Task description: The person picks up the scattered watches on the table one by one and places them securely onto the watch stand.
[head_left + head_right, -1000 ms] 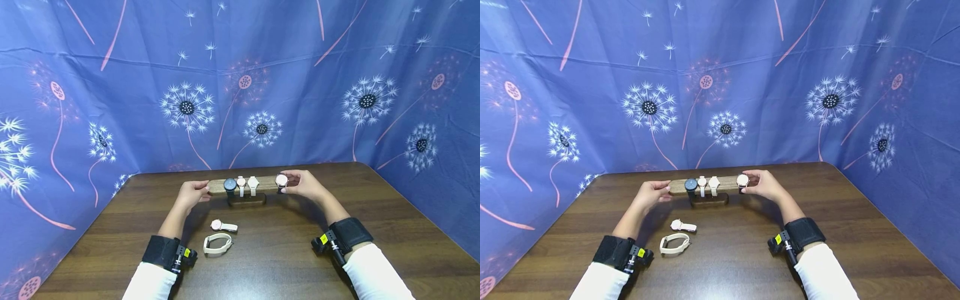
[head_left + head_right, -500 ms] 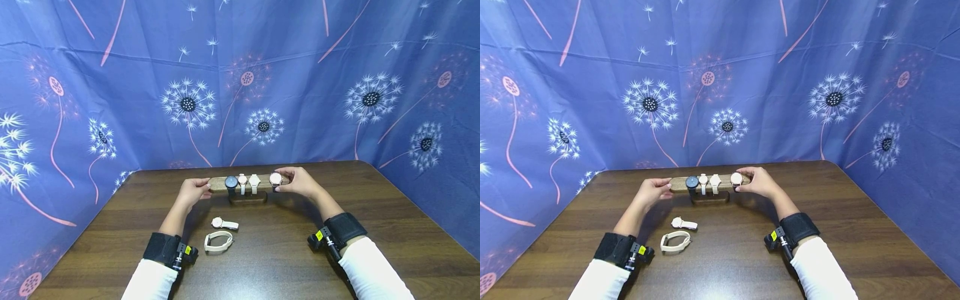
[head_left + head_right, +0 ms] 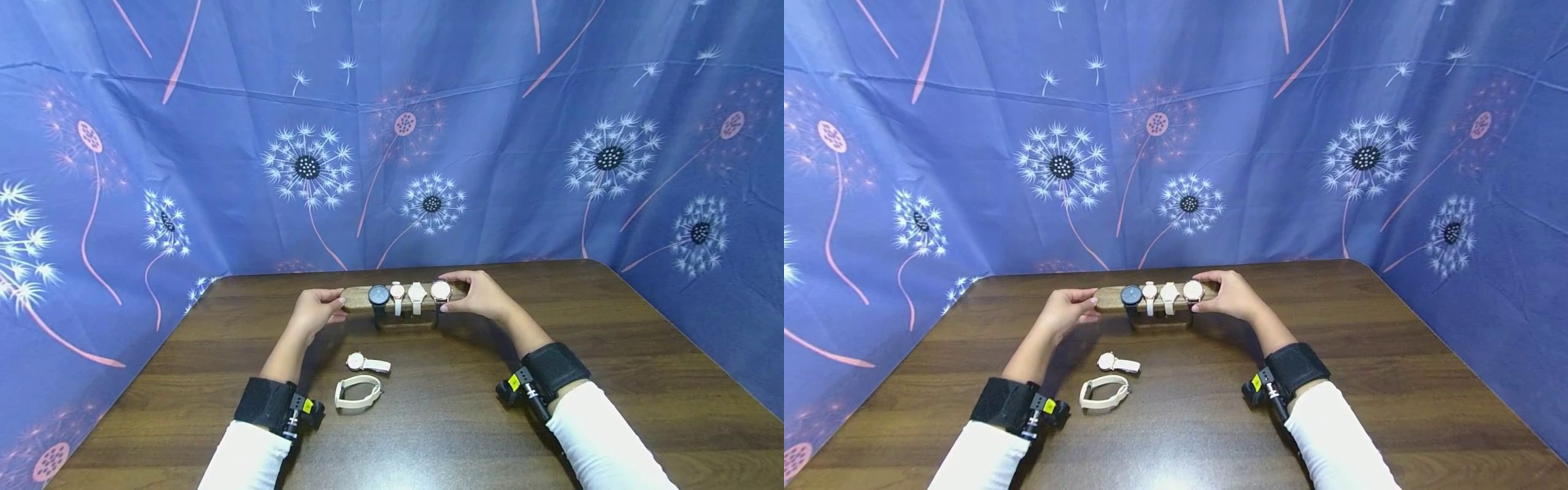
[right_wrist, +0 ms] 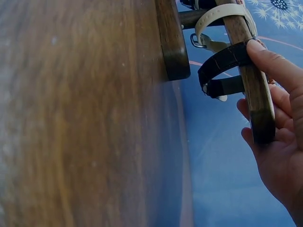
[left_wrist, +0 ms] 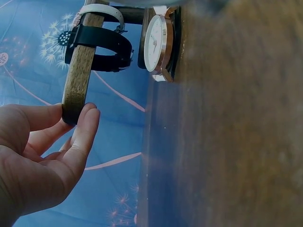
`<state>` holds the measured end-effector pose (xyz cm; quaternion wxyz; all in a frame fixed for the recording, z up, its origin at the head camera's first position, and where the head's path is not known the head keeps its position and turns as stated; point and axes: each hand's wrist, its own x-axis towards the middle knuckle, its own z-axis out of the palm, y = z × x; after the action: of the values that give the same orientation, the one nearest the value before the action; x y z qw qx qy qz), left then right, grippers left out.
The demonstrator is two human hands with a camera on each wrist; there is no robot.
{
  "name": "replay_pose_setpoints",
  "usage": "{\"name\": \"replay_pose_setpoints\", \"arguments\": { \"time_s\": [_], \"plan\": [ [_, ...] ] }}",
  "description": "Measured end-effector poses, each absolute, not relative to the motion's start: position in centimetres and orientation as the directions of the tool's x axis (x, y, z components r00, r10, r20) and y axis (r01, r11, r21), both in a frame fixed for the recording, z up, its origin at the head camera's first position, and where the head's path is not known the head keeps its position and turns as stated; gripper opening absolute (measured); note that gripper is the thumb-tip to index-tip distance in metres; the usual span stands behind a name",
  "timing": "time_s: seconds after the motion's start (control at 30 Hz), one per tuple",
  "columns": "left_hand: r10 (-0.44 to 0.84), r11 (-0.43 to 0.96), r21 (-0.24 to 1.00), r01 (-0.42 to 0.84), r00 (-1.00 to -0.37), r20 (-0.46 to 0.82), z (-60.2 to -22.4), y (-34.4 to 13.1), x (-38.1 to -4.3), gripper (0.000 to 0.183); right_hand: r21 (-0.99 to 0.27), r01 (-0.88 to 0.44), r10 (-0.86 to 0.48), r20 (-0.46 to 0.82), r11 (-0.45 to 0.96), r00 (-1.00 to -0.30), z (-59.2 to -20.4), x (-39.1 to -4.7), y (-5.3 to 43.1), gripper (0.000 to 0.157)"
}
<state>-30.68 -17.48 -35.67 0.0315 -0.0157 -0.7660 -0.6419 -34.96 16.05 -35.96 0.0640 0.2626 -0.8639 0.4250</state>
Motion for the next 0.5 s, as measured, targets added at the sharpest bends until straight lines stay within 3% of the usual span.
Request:
{"name": "replay_pose_setpoints", "arguments": {
  "time_s": [0.5],
  "plan": [
    [-0.014,0.163,0.984,0.072,-0.997,0.075,-35.74,-17.56,-30.76,0.03,-0.646,-0.525,-0.417,0.33,0.554,-0.847,-35.67,-35.15,15.35,0.063]
  ]
}}
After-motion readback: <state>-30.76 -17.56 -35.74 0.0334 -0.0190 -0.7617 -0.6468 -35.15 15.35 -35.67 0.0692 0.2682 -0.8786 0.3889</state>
